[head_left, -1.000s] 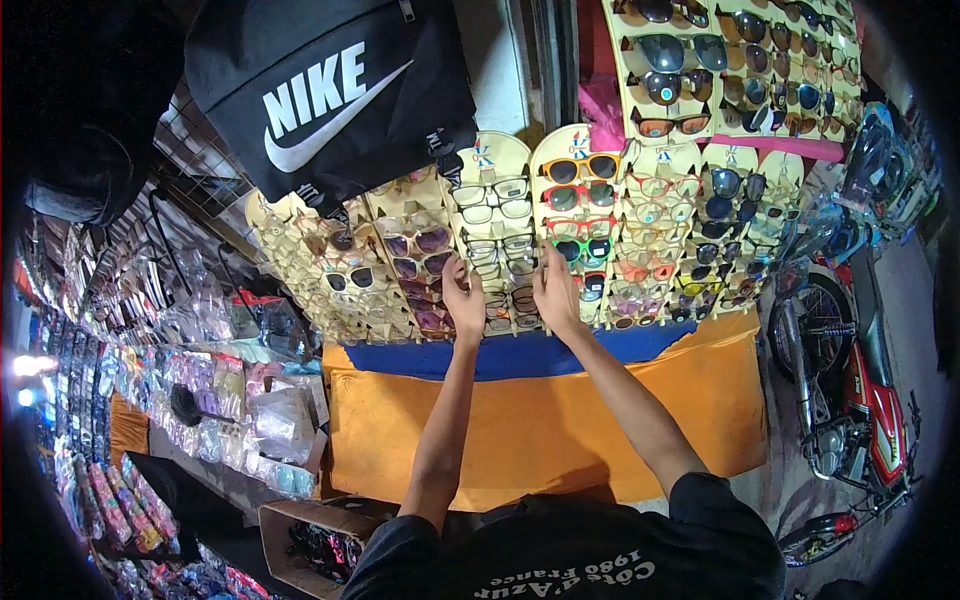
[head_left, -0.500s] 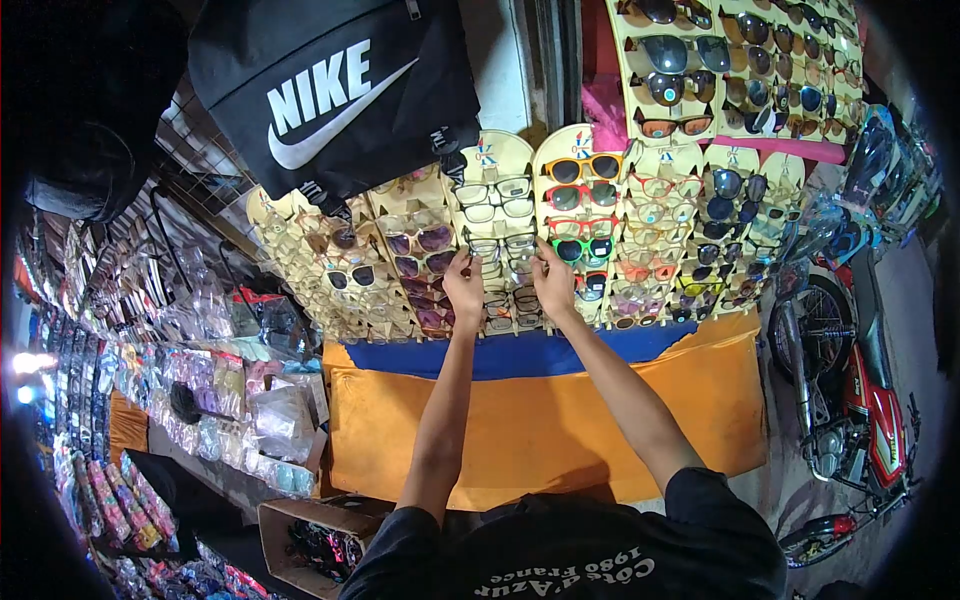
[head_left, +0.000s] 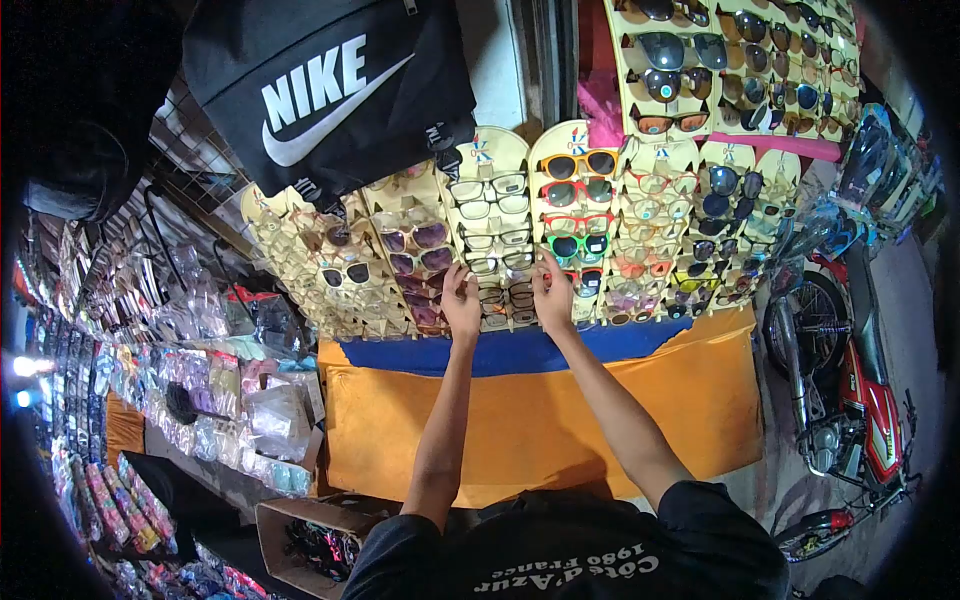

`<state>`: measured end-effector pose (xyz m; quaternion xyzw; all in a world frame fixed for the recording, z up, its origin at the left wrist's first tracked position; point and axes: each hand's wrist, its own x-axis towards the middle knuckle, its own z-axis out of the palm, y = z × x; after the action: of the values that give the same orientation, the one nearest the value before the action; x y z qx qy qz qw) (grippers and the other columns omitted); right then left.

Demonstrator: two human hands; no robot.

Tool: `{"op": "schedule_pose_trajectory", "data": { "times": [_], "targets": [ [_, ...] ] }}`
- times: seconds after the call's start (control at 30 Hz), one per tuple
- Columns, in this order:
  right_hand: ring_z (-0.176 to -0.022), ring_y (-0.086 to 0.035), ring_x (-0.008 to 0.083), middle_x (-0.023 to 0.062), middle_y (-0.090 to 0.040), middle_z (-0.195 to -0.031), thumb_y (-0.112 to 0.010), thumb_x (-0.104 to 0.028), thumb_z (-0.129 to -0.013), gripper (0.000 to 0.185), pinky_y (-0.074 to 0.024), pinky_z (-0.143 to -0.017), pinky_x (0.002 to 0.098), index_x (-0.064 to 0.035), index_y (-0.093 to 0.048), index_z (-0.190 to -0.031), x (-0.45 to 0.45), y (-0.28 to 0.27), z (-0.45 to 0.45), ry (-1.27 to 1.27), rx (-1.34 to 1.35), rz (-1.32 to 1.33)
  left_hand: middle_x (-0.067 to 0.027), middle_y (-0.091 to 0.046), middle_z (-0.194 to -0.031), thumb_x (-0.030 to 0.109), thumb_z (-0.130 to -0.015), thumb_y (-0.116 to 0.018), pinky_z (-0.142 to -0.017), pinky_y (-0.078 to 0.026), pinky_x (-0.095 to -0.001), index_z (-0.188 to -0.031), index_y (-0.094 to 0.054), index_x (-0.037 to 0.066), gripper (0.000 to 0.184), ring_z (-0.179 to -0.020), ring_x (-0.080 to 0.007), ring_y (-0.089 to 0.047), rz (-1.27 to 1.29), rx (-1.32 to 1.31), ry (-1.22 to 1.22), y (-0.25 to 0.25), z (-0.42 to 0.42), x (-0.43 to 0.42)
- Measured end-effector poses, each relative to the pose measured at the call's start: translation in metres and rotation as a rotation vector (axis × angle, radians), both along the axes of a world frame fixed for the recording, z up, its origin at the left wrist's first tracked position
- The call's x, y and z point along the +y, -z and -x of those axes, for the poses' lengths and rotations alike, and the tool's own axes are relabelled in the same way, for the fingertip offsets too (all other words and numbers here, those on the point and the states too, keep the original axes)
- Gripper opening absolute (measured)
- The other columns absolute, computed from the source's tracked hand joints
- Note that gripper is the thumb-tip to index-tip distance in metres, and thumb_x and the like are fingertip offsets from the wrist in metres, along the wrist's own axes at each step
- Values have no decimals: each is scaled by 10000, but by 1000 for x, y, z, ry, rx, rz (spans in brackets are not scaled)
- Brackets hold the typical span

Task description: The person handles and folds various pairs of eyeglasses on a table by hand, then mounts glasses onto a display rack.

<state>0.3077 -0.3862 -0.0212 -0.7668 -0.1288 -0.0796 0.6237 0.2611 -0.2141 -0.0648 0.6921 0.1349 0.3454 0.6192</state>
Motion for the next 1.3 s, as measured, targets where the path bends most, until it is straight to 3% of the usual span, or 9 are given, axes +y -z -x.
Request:
{"op": "schedule_pose_trajectory", "data": {
  "times": [0.1, 0.23, 0.27, 0.4, 0.57, 0.63, 0.93, 1.23, 1.3],
  "targets": [
    [-685, -622, 157, 113, -660, -938, -563, -80, -915, 432, -497, -625, 286, -60, -486, -1339, 0, 46, -10, 24, -66, 120, -137, -574, -1171, 100, -954, -561, -438, -465, -238, -1355, -414, 0, 439, -603, -113, -560, -117, -57, -14, 61, -13, 23],
    [-716, -614, 172, 99, -640, -927, -558, -86, -911, 467, -496, -677, 295, -53, -463, -1366, 0, 45, -20, -80, -59, 212, -154, -558, -1250, 98, -964, -537, -537, -493, -273, -1351, -419, -4, 418, -609, -124, -573, -36, 135, 110, 36, -3, 20],
    [-992, -632, 350, 198, -649, -1097, -550, -121, -902, 483, -496, -835, 408, -63, -456, -1372, -3, 38, -21, -166, 99, 137, -159, -542, -1297, 123, -974, -525, -593, -500, -280, -1374, -402, -6, 438, -712, -137, -601, -48, 182, 98, 35, -2, 17],
    [-934, -655, 324, 187, -643, -1133, -549, -115, -901, 519, -506, -824, 389, -93, -431, -1406, 3, 37, -38, -189, 88, 136, -156, -538, -1305, 143, -977, -517, -748, -499, -278, -1433, -352, -1, 506, -966, -173, -585, -62, 252, 151, 14, -2, 13],
    [-894, -670, 244, 165, -649, -1141, -558, -98, -904, 498, -518, -797, 347, -84, -453, -1390, 0, 33, -46, -287, 348, -6, -133, -545, -1300, 143, -961, -534, -828, -477, -286, -1421, -381, -7, 508, -1046, -186, -571, 153, 349, 279, -22, 7, 9],
    [-773, -626, 140, 122, -601, -1196, -555, -84, -939, 492, -510, -692, 264, -59, -425, -1412, -1, 43, -51, -292, 148, 151, -129, -557, -1282, 155, -959, -544, -814, -478, -280, -1416, -388, -8, 509, -1034, -175, -567, 98, 328, 262, -17, 7, 12],
    [-852, -650, 171, 106, -673, -1034, -606, -150, -919, 488, -511, -770, 294, -62, -472, -1380, -2, 30, -43, -277, 189, 48, -96, -638, -1069, 180, -965, -547, -533, -440, -223, -1410, -382, -21, 515, -616, -75, -547, -167, 295, 93, 19, -5, 13],
    [-770, -564, 104, 72, -646, -1008, -608, -130, -922, 325, -476, -728, 268, -25, -567, -1227, -4, 22, -36, -237, 219, -2, -121, -615, -1086, 139, -968, -541, -593, -469, -251, -1351, -432, -1, 422, -684, -105, -563, -37, 252, 127, 12, 1, 10],
    [-744, -650, 174, 119, -682, -966, -608, -98, -896, 324, -514, -679, 295, -52, -582, -1217, -6, 27, -36, -216, 181, 14, -118, -617, -1082, 127, -968, -538, -591, -468, -247, -1336, -440, 17, 396, -679, -103, -558, 11, 249, 144, 2, 11, 5]
  ]
}}
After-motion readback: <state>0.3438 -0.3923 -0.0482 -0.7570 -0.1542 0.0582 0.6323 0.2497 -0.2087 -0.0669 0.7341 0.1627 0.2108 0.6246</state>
